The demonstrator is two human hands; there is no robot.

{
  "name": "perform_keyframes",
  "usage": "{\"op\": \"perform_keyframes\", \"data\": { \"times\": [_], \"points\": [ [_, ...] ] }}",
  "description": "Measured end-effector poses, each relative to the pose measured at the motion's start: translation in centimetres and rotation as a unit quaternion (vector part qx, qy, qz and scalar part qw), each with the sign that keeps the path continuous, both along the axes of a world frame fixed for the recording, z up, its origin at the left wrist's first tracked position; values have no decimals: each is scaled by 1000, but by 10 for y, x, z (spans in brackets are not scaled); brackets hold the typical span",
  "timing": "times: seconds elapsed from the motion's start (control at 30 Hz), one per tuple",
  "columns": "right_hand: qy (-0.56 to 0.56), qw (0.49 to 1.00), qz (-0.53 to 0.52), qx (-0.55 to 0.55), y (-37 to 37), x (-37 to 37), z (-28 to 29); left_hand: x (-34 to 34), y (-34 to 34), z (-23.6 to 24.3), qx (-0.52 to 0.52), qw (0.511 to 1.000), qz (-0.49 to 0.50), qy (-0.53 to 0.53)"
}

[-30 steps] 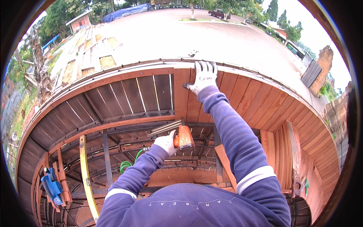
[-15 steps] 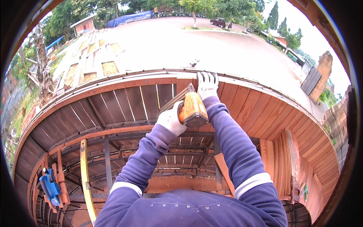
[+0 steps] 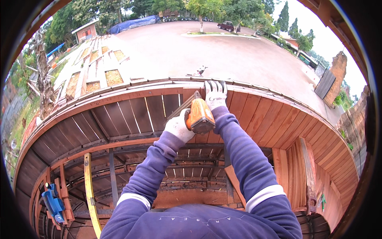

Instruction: The person uses a hand saw to cut a wooden plank to size. They then position the plank on a curved wooden structure, check its alignment with a spirit level, and secure it using a nail gun.

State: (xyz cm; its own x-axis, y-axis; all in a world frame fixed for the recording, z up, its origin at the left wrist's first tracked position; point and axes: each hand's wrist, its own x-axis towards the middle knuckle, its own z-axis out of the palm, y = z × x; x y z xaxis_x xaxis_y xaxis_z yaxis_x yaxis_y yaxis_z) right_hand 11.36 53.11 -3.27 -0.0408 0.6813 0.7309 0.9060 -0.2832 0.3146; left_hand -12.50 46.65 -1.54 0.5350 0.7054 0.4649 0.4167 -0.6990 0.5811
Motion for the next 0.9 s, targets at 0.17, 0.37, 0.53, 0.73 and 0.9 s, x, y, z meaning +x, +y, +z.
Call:
{"op": "perform_keyframes", "data": {
  "times": [0.17,0.37,0.53,0.73,0.9],
  "points": [
    [127,982,12,-140,-18,-33,31,-10,-1,2,-17,999,23,15],
    [9,998,-45,-44,-15,-9,16,0,1,-5,-11,1000,-11,-28],
    [131,973,-33,-188,-53,-53,66,-24,-3,-10,-1,997,17,-76],
    [118,983,-11,-139,-50,-42,52,-20,-4,-1,-16,997,-2,-82],
    [111,984,-22,-137,-40,-40,45,-12,-4,-1,-20,996,5,-85]
  ]
}}
